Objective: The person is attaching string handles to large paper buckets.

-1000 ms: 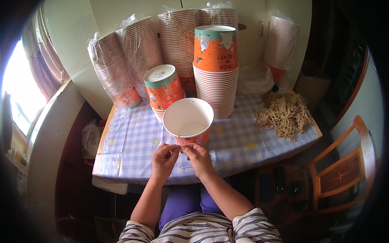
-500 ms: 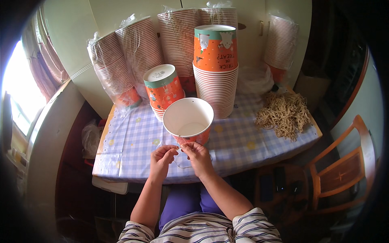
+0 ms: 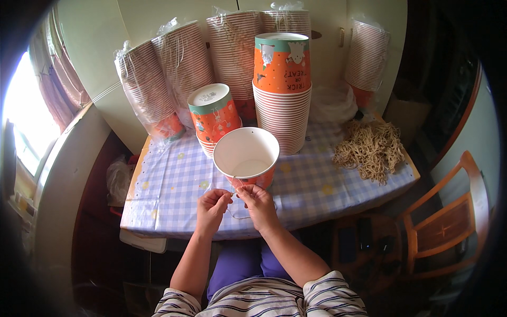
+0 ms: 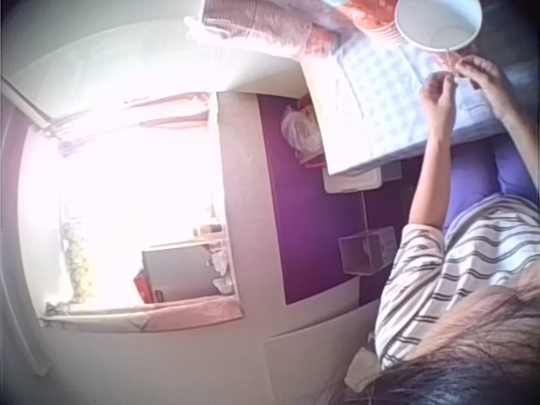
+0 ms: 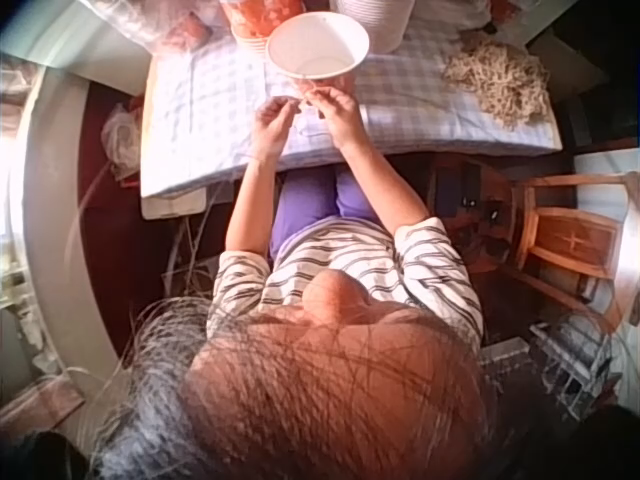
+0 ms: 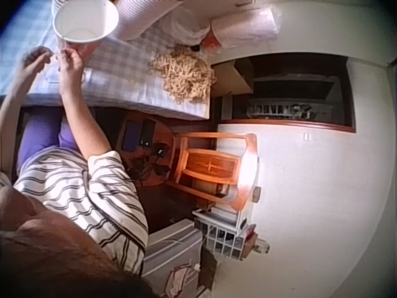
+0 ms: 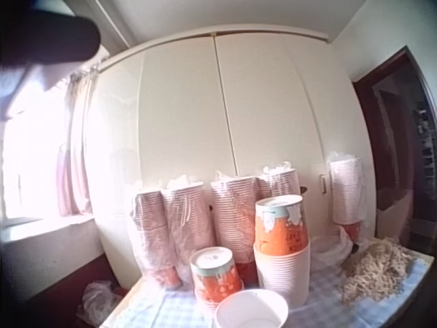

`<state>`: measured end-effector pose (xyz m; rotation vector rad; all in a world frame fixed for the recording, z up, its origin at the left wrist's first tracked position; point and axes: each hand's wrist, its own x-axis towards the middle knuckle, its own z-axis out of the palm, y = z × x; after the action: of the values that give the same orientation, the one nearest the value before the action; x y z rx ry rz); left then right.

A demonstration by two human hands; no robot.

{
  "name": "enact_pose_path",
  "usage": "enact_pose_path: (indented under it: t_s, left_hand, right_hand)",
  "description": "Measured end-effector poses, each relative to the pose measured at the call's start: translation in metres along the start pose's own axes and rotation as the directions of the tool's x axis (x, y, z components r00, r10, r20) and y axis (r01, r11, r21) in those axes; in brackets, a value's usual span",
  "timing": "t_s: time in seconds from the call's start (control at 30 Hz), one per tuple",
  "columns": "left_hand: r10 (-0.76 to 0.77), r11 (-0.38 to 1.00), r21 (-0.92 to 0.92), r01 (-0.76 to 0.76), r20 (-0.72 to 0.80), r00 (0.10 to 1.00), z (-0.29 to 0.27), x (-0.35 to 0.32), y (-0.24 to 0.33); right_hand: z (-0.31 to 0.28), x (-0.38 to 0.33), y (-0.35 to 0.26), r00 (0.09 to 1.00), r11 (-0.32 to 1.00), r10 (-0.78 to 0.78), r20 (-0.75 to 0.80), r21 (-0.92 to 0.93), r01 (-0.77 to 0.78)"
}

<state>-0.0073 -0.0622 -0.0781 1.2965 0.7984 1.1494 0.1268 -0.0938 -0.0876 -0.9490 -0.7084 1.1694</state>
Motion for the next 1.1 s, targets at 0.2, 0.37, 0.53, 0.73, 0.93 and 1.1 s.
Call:
enact_pose_path:
  t_s: [0.2,0.37,0.53,0.73,0.93,1.1]
  left_hand:
    - [0.004,1.000,0.020,-0.004,-0.015,1.000,-0.002,0.000,-0.006]
    - [0.013,0.999,0.047,-0.012,-0.027,1.000,-0.001,-0.001,-0.006]
    - [0.029,0.999,0.036,-0.028,-0.036,0.999,0.001,-0.002,-0.009]
    - [-0.019,1.000,0.012,0.019,-0.039,0.999,0.002,-0.006,-0.012]
    - [-0.110,0.993,-0.038,0.108,-0.055,0.992,0.001,-0.017,-0.033]
    - [-0.119,0.993,-0.024,0.117,-0.061,0.991,0.004,-0.021,-0.036]
  right_hand:
    - [0.002,0.000,0.002,1.000,1.000,-0.019,-0.015,-0.012,0.019]
    - [0.002,-0.001,0.004,0.999,0.999,-0.044,-0.017,-0.025,0.043]
    - [0.005,-0.003,0.004,0.998,0.997,-0.037,-0.045,-0.068,0.034]
    - [0.005,-0.001,0.011,0.996,0.996,-0.066,-0.061,-0.063,0.063]
    - [-0.010,0.002,0.022,1.000,0.999,-0.024,0.013,-0.038,0.025]
    - [-0.013,-0.003,0.024,0.993,0.991,-0.060,0.104,-0.112,0.072]
